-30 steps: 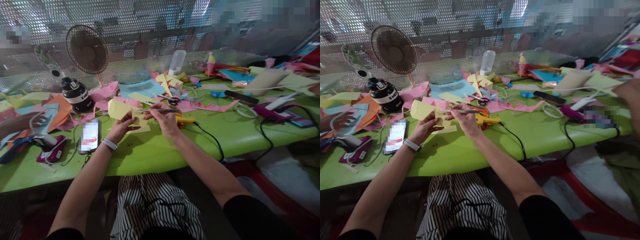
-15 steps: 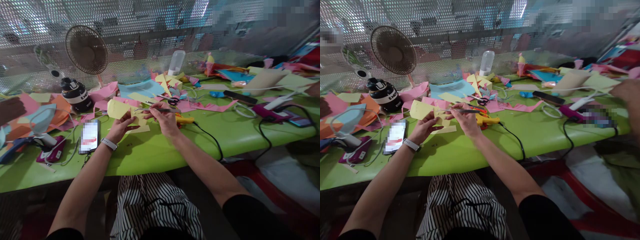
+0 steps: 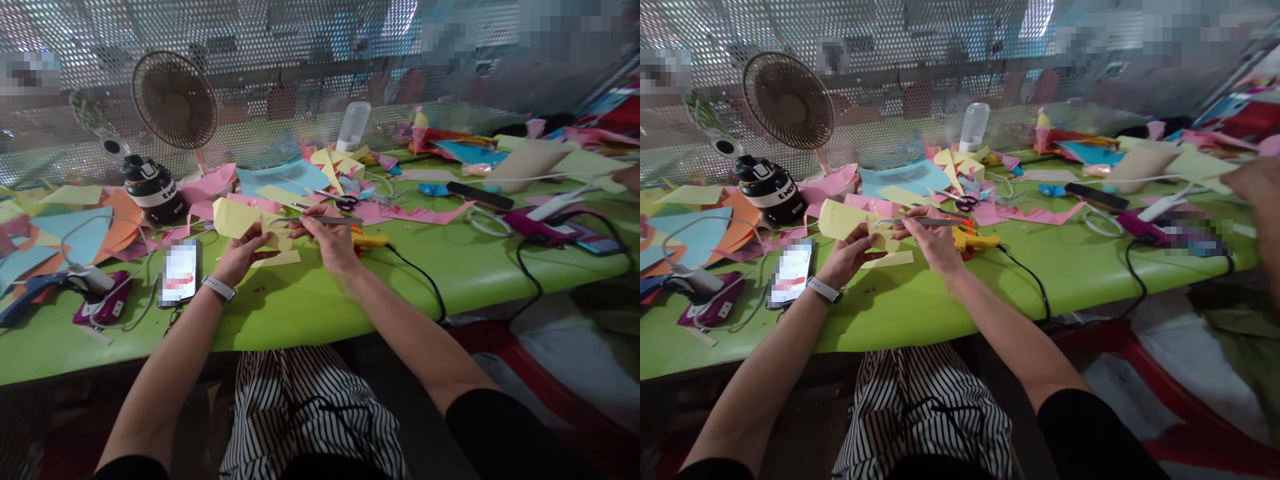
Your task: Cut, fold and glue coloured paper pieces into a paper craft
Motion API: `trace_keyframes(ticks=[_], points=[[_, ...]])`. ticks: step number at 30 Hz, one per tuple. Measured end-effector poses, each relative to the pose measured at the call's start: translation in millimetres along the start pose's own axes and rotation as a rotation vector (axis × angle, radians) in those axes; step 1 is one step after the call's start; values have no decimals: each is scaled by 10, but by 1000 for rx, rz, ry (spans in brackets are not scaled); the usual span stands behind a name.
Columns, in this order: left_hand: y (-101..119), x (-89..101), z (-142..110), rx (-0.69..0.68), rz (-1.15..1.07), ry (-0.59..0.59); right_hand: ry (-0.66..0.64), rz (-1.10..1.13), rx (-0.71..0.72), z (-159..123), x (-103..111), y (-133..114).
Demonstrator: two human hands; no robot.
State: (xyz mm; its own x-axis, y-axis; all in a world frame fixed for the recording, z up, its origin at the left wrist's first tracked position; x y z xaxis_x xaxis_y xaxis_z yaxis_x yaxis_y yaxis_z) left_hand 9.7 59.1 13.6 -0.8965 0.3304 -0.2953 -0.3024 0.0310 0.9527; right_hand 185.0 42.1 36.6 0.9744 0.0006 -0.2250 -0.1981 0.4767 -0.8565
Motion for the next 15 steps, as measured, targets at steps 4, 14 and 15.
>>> trace_keyframes(ticks=[4,14,15], points=[[22,75,30,-16,10,78,67,-86,142,29,85,-46],[172,392,125,-106,-16,263,97,-193,85,95,166,151],[168,405,132,-112,-28,261,114,-198,97,109,191,157]])
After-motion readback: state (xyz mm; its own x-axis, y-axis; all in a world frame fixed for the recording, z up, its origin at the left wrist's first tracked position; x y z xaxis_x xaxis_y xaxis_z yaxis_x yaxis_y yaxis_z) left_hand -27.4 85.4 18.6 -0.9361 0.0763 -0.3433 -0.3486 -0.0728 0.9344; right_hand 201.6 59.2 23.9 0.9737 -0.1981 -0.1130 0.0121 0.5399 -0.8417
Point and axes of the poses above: each hand's wrist, its own z-axis towards the middle knuckle, its own x-axis out of the back of the hand, y = z × x, the point moved 6 cm from there along z, towards the middle knuckle, and after that the axes turned 3 degrees about z, right-handed, at the moved point
